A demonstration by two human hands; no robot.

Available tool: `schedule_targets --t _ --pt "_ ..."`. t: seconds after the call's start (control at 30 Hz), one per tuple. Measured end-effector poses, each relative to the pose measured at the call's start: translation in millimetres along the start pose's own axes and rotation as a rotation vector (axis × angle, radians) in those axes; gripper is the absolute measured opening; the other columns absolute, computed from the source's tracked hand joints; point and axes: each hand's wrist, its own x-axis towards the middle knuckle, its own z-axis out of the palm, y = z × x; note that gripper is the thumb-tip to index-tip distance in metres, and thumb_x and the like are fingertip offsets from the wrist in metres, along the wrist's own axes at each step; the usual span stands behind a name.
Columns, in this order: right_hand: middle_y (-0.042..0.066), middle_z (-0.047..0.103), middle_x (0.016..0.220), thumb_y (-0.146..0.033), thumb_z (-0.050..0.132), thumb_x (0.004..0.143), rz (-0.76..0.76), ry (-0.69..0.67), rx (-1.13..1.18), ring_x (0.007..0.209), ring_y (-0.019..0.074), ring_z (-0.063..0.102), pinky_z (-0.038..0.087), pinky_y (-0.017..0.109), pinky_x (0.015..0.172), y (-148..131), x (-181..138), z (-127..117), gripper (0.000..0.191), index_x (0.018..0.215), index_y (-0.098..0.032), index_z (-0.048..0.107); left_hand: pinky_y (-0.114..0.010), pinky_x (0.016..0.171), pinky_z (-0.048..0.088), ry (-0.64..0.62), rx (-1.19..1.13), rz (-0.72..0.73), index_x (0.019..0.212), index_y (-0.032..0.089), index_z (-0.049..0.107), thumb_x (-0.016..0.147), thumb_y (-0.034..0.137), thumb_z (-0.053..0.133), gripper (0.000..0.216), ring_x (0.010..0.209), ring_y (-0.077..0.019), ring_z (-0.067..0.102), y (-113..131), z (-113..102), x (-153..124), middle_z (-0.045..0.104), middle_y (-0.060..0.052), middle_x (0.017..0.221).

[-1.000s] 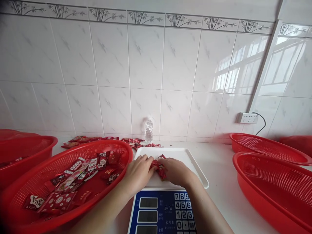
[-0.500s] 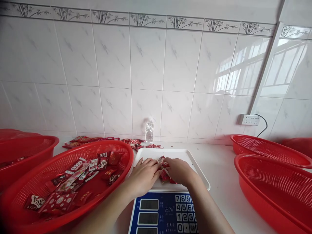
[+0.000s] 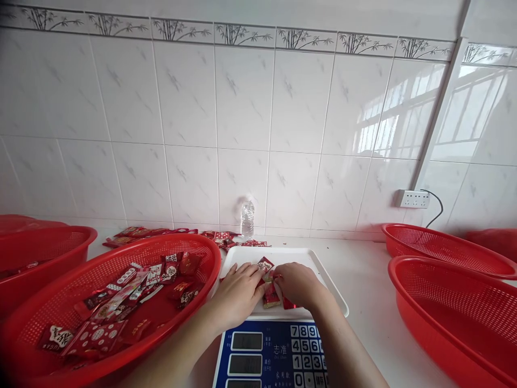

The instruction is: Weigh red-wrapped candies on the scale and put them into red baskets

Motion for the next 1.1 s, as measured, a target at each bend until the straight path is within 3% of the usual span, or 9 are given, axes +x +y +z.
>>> schedule_targets --t 0.2,0.43,0.5,0.6,0.73,0.9,1.1 --pt "0.003 0.070 0.089 -0.026 0.043 0.084 -0.015 0.030 0.009 0.088 0.0204 0.063 0.042 0.029 0.069 -5 -7 -8 0.027 0.090 -0.025 0.070 -0.045 0.096 0.039 0.007 -0.022 -0.012 0.118 0.018 0.059 0.096 0.036 0.033 0.038 0.109 -0.0265 0.052 0 -1 0 0.060 -0.011 0.113" --pt "-0.001 0.070 0.072 -0.020 0.047 0.077 -0.098 -0.109 0.090 0.058 0.0125 0.057 0.036 0.024 0.052 -16 -13 -11 0.021 0.072 -0.023 0.068 -0.041 0.096 0.040 -0.001 -0.072 -0.011 0.116 0.019 0.059 0.097 0.030 0.031 0.036 0.111 -0.0247 0.052 -2 -1 2 0.061 -0.010 0.114" --pt "0.000 0.071 0.076 -0.020 0.050 0.076 -0.083 -0.098 0.068 0.063 0.0142 0.060 0.038 0.025 0.055 -15 -13 -13 0.019 0.076 -0.024 0.069 -0.039 0.091 0.044 -0.023 -0.105 -0.023 0.112 0.020 0.060 0.096 0.029 0.030 0.035 0.107 -0.0241 0.055 -2 -4 2 0.063 -0.009 0.110" --pt "0.002 0.072 0.097 -0.023 0.050 0.077 -0.049 -0.017 0.073 0.088 0.0197 0.063 0.044 0.029 0.072 -11 -16 -19 0.027 0.096 -0.026 0.069 -0.035 0.087 0.046 -0.035 -0.162 -0.033 0.107 0.021 0.060 0.096 0.027 0.030 0.033 0.105 -0.0229 0.056 -3 -6 1 0.064 -0.007 0.107" --pt "0.004 0.064 0.121 -0.031 0.050 0.081 -0.005 0.042 0.103 0.112 0.0233 0.056 0.042 0.035 0.090 -2 -26 -27 0.039 0.117 -0.025 0.062 -0.034 0.089 0.046 -0.029 -0.197 -0.037 0.111 0.022 0.059 0.095 0.027 0.032 0.031 0.105 -0.0222 0.057 -3 -8 -1 0.063 -0.007 0.109" --pt "0.005 0.065 0.119 -0.035 0.050 0.084 0.028 0.047 0.080 0.108 0.0240 0.059 0.044 0.037 0.090 4 -41 -22 0.038 0.119 -0.027 0.061 -0.037 0.087 0.047 -0.045 -0.157 -0.054 0.114 0.020 0.058 0.094 0.027 0.033 0.033 0.108 -0.0252 0.057 3 -17 -4 0.063 -0.010 0.113" --pt "0.006 0.065 0.117 -0.027 0.051 0.083 0.005 0.024 0.005 0.107 0.0239 0.059 0.045 0.035 0.087 -1 -52 -7 0.035 0.117 -0.027 0.061 -0.040 0.079 0.050 -0.086 -0.111 -0.054 0.119 0.023 0.056 0.091 0.027 0.036 0.034 0.098 -0.0278 0.064 3 -21 -11 0.067 -0.011 0.106"
